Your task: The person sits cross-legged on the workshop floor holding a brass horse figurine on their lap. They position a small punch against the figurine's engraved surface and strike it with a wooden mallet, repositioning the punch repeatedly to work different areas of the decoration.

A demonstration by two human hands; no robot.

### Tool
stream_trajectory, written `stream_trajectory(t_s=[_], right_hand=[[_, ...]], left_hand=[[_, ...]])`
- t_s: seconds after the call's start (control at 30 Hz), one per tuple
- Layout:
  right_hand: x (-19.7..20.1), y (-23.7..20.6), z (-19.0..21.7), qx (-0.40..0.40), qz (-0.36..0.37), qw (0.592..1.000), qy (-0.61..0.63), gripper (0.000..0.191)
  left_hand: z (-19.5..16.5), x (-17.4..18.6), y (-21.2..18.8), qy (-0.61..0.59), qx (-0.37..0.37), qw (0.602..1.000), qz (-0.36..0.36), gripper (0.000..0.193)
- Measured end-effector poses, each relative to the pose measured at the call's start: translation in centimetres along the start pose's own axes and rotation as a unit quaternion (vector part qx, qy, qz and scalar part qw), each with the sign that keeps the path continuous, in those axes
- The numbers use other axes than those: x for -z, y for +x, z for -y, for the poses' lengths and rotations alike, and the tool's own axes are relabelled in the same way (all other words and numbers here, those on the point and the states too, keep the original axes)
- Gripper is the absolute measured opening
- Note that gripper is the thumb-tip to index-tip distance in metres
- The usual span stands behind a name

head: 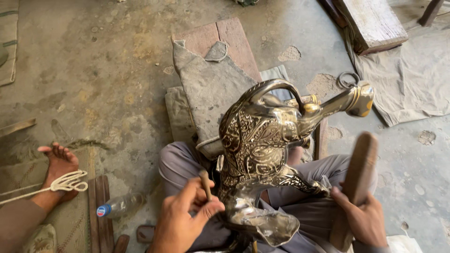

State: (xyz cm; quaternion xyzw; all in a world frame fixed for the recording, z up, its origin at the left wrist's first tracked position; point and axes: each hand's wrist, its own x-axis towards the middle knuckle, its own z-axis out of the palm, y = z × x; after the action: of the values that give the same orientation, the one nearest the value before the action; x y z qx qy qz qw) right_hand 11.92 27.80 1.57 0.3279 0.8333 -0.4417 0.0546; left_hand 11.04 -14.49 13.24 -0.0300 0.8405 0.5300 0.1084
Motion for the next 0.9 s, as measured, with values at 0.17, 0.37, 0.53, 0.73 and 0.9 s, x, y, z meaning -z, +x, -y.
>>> stream_trajectory(t_s=[0.17,0.37,0.53,0.73,0.9], right_hand=[[1.0,0.6,-1.6,-0.051,-0.025,0.995,0.086,0.055],[3.3,-1.0,6.0,0.087,-0.046,0.994,0.045,0.059],[5.3,-4.8,18.3,0.228,-0.112,0.967,0.008,0.056],[4.2,-7.7,31.8,0.5,-0.201,0.819,-0.198,0.055],[2.9,-8.1,39.7,0.65,-0.273,0.626,-0.333,0.042]], left_hand=[[-2.5,-0.3,6.4,-0.148,-0.12,0.977,-0.099,0.027],[-6.0,-1.8,13.6,-0.243,-0.259,0.924,-0.14,0.032],[-7.7,-2.9,15.2,-0.35,-0.209,0.906,-0.111,0.038],[-8.1,-3.9,15.5,-0.442,-0.201,0.869,-0.092,0.028],[-8.5,-4.1,15.2,-0.347,-0.234,0.896,-0.149,0.02]])
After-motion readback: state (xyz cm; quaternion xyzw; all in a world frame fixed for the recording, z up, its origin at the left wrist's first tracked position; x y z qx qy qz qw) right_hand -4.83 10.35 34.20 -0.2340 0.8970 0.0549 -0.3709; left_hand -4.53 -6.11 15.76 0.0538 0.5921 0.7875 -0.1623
